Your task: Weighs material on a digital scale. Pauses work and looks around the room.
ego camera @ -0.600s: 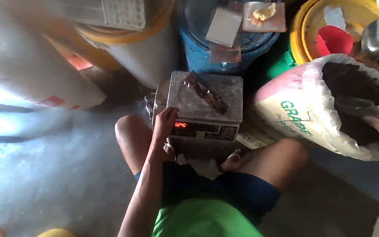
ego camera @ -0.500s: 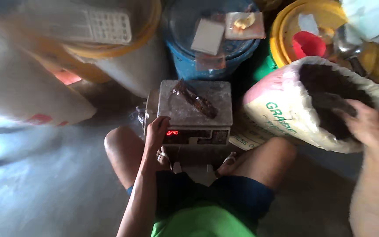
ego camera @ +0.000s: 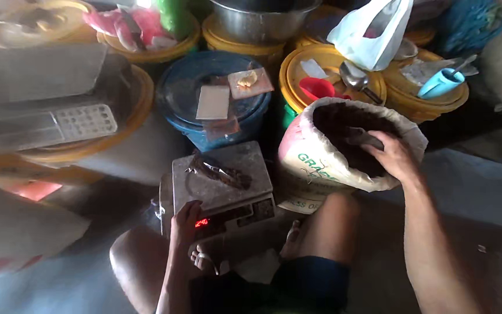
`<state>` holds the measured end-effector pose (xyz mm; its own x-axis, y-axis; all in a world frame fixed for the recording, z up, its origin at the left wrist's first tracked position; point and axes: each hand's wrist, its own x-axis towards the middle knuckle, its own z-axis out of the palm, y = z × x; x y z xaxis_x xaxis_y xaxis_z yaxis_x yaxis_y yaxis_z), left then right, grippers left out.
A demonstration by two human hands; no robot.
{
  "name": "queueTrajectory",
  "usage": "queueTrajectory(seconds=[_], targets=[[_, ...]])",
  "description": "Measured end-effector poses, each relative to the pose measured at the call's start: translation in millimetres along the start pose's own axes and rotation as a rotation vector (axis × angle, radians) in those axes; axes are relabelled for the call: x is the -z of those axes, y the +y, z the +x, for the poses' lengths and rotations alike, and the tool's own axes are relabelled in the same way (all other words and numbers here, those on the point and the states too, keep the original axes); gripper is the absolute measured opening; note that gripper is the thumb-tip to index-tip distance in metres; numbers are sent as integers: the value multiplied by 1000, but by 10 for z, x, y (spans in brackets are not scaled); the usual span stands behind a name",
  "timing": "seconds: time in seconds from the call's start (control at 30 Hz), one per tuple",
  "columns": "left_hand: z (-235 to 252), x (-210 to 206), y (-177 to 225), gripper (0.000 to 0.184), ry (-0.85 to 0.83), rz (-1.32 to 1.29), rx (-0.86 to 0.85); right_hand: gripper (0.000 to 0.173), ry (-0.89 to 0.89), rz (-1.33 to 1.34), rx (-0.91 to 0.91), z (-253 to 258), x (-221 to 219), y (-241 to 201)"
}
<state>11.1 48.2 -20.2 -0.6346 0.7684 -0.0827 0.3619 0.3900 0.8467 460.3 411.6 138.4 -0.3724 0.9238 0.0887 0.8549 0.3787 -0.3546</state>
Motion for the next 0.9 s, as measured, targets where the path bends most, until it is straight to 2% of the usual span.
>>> queueTrajectory(seconds=[0.13,0.3,0.4,0.57,0.73,0.9], targets=[[-2,-47,-25,33,-21,-27,-6,46,49,67,-47,-297,209,74],[3,-40,-32,33,-12,-32,-3,51,177,245,-57,-768,250,185],[-16,-17,4,34,-7,-46,-15,53,255,308,-31,-1024,233,52],[-26,9,-1,33,-24,-60,-15,53,264,360,61,-1293,201,-344],[-62,57,-3,30,2,-73,-14,54,201,494,200,-1534,-117,-748],[-67,90,-108,27,3,-74,7,55,-4,555,222,-1658,-790,-1057]])
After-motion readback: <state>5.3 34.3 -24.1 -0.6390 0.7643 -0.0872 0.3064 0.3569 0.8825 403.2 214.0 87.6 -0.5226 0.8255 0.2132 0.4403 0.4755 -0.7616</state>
